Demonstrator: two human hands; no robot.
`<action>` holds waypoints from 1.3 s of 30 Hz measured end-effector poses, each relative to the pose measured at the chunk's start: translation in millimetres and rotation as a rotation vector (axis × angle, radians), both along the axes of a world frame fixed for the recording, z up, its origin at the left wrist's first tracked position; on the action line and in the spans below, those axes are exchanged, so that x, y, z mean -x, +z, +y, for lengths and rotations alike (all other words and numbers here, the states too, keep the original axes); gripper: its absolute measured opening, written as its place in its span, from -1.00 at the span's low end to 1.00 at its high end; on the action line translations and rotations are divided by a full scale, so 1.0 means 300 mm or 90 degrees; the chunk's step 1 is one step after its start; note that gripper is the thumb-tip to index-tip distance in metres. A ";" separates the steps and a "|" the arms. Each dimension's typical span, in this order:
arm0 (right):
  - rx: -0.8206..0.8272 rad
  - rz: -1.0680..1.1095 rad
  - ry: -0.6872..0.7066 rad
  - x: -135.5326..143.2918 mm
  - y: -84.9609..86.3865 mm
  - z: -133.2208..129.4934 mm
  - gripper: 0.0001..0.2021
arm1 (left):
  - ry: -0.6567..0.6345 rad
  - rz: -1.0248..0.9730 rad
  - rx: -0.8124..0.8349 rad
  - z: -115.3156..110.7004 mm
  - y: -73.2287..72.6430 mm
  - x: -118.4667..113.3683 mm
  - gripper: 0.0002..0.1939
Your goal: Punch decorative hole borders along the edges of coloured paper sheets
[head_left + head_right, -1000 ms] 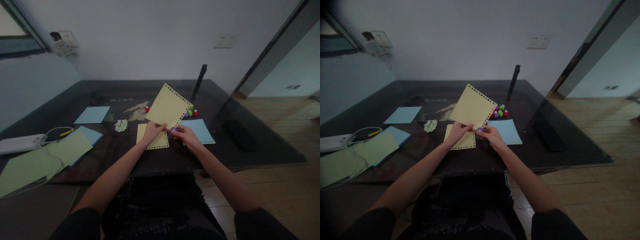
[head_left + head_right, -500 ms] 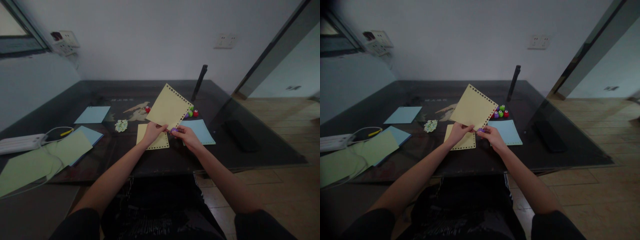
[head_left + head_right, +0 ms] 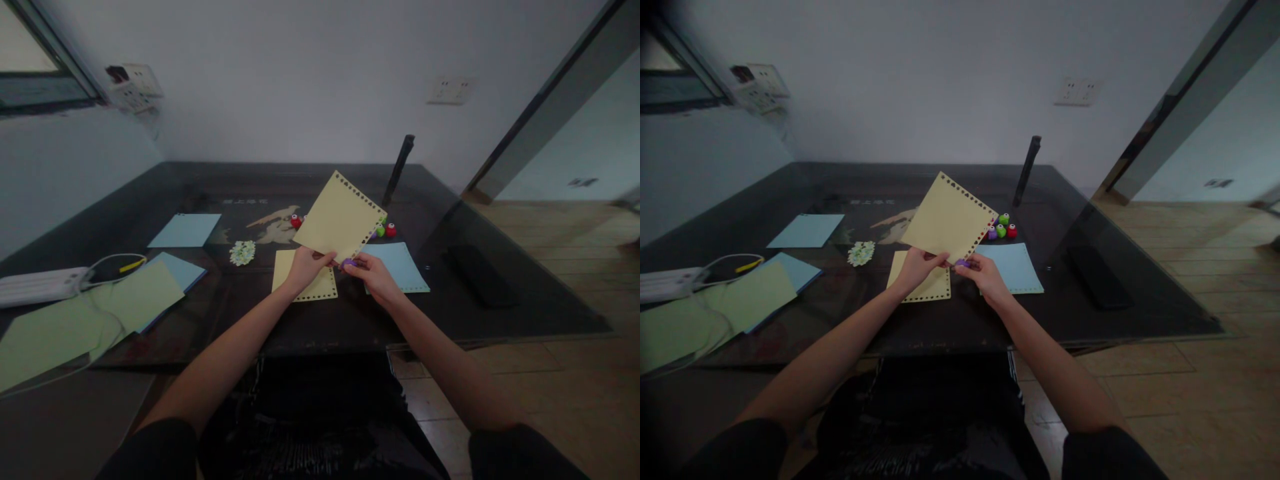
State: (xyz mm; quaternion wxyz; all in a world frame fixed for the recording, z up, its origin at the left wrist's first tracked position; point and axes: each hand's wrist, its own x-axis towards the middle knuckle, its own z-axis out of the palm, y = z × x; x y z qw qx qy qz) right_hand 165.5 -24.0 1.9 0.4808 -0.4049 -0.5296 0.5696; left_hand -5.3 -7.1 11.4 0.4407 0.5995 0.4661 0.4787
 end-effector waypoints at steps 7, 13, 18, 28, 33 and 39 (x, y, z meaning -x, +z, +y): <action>-0.010 0.010 -0.012 -0.009 -0.013 0.012 -0.70 | -0.015 0.000 0.002 -0.006 0.003 -0.006 -0.87; -0.021 0.008 -0.010 -0.013 -0.014 0.019 -0.71 | -0.014 0.020 0.005 -0.012 0.010 -0.012 -0.86; -0.022 -0.009 -0.005 -0.013 -0.012 0.020 -0.70 | -0.003 0.035 -0.004 -0.007 0.005 -0.011 -0.86; -0.010 -0.024 -0.007 -0.018 -0.012 0.027 -0.70 | 0.004 0.062 -0.006 0.017 -0.028 -0.007 -0.84; 0.005 -0.022 -0.008 -0.017 -0.009 0.026 -0.71 | 0.006 0.064 -0.010 0.018 -0.023 -0.005 -0.82; 0.008 -0.007 0.011 -0.017 -0.011 0.029 -0.70 | 0.004 0.038 -0.002 0.023 -0.027 -0.004 -0.84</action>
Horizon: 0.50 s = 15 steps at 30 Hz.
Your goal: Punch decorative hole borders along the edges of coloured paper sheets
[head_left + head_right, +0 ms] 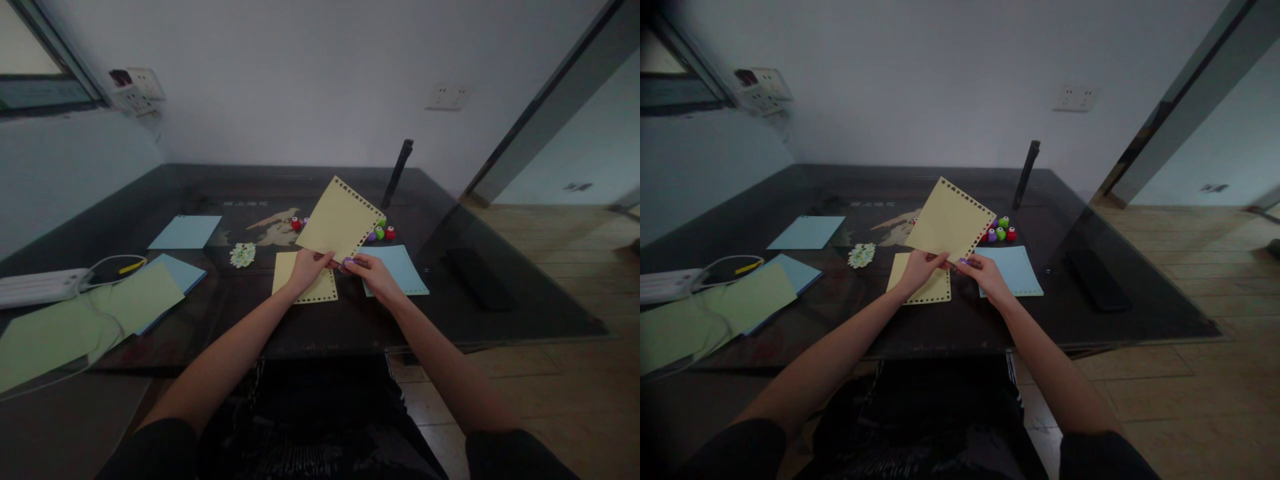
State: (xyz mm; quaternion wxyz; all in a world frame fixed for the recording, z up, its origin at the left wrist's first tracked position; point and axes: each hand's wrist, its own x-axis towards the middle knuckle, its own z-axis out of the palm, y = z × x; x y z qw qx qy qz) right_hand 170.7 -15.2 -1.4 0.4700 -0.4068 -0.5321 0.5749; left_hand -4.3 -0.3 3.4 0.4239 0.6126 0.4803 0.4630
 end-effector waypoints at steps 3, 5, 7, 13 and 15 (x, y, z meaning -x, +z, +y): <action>0.011 -0.010 0.001 -0.002 0.004 0.001 -0.68 | 0.012 -0.008 -0.004 0.008 -0.001 0.005 -0.84; 0.024 -0.020 -0.006 -0.002 0.009 0.000 -0.66 | 0.021 -0.012 -0.007 0.014 0.002 0.011 -0.82; 0.032 -0.027 -0.011 -0.003 0.015 -0.001 -0.64 | 0.030 -0.021 -0.007 0.021 0.005 0.019 -0.80; 0.051 -0.014 -0.029 -0.004 0.022 0.000 -0.61 | 0.047 -0.049 -0.012 0.028 0.015 0.030 -0.76; 0.057 -0.010 -0.035 -0.005 0.021 0.002 -0.60 | 0.051 -0.041 -0.010 0.026 0.017 0.029 -0.74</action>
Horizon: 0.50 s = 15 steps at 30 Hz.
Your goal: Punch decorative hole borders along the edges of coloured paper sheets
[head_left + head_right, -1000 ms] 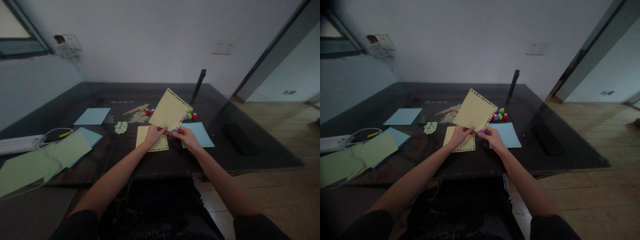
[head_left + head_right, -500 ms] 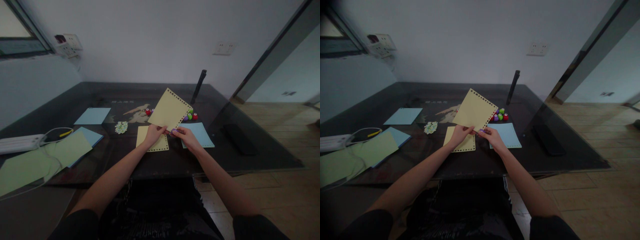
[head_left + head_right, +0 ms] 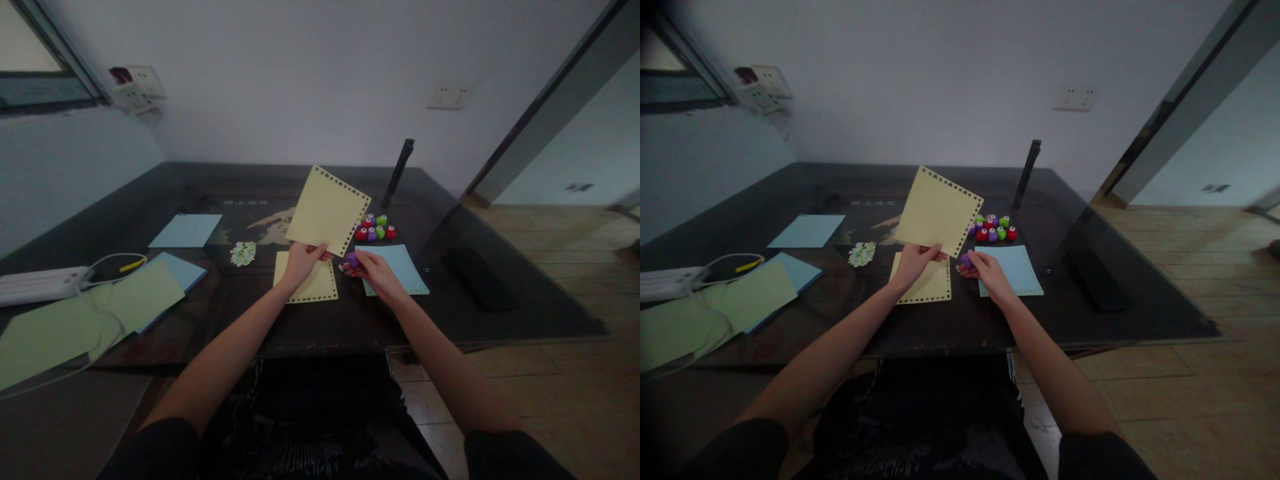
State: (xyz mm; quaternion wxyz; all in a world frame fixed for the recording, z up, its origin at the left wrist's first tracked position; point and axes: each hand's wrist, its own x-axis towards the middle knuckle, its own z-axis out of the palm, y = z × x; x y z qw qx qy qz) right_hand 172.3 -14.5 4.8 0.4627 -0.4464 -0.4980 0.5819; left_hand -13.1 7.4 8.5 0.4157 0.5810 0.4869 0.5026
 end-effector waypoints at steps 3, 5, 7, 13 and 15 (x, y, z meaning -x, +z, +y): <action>0.009 -0.005 -0.013 -0.004 -0.003 0.004 -0.58 | 0.003 0.008 0.007 -0.003 0.002 -0.001 -0.73; 0.010 -0.013 -0.020 -0.008 -0.006 0.006 -0.56 | 0.003 0.007 0.007 -0.005 0.003 0.000 -0.73; 0.007 -0.031 -0.019 -0.010 -0.007 0.009 -0.55 | 0.003 0.009 0.005 -0.007 0.006 0.001 -0.73; -0.215 -0.273 -0.067 -0.008 -0.009 0.007 -0.60 | 0.000 -0.001 0.004 -0.009 0.009 0.001 -0.74; -0.295 -0.356 -0.071 -0.008 -0.014 0.006 -0.65 | -0.003 -0.008 -0.001 -0.009 0.007 0.001 -0.75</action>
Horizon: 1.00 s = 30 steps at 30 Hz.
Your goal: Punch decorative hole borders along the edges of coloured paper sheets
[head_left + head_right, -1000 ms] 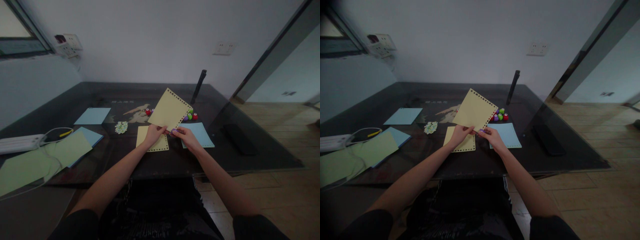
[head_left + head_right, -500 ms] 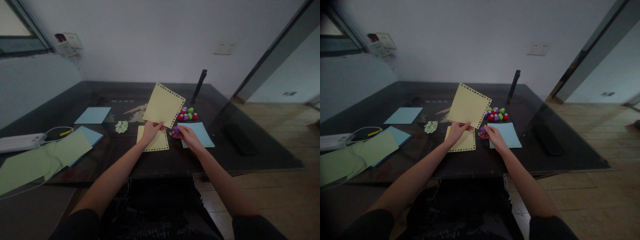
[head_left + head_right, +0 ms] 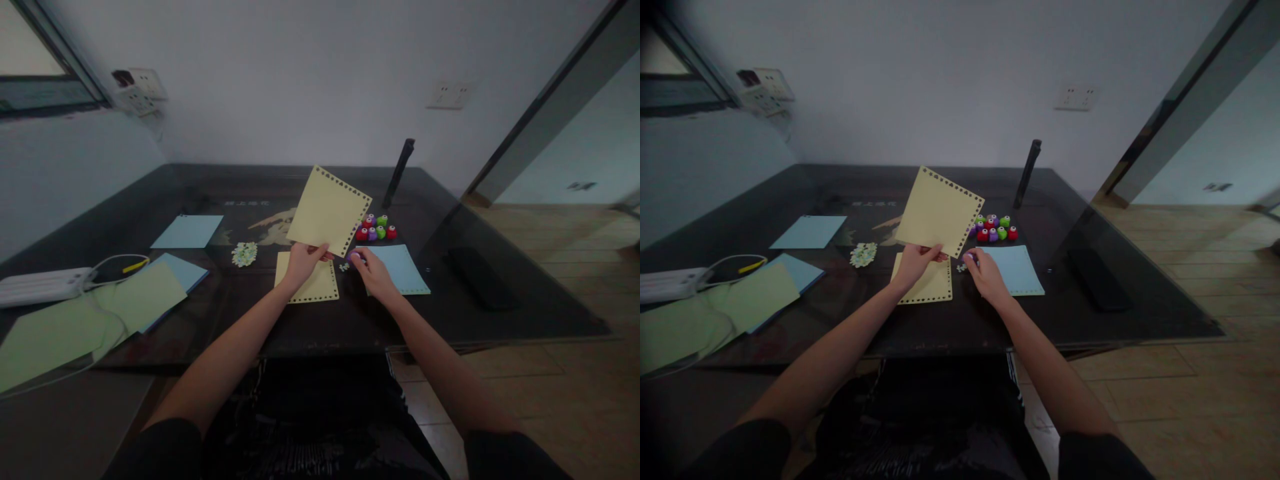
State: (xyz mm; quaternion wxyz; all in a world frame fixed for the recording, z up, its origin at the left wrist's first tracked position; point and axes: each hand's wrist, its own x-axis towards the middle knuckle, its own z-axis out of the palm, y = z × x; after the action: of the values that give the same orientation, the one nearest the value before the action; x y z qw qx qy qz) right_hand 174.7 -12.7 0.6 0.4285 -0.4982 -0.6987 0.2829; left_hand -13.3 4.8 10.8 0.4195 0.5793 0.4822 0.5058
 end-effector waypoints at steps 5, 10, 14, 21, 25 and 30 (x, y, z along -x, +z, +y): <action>0.007 -0.054 0.006 -0.006 -0.013 0.006 -0.69 | 0.000 0.011 -0.008 -0.001 0.000 0.001 -0.75; 0.028 -0.043 -0.015 -0.009 -0.006 0.007 -0.69 | -0.004 0.010 -0.005 -0.001 0.001 0.002 -0.75; 0.018 -0.026 -0.018 -0.010 -0.008 0.007 -0.69 | -0.003 0.005 -0.003 0.003 -0.002 0.002 -0.73; 0.012 -0.015 -0.044 -0.012 -0.002 0.002 -0.64 | -0.013 0.027 -0.011 0.005 0.000 0.006 -0.70; 0.013 0.038 -0.020 -0.022 0.017 -0.002 -0.64 | 0.003 0.047 -0.009 0.003 0.007 0.010 -0.70; 0.105 0.218 0.028 -0.034 0.018 0.004 -0.66 | 0.020 0.070 -0.025 0.006 0.002 0.017 -0.70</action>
State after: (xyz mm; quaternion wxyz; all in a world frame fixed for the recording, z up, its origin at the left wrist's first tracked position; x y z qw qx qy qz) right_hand 184.8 -11.4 6.0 0.4926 -0.4606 -0.6008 0.4293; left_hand -18.5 6.5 11.4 0.3729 0.6067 0.5038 0.4890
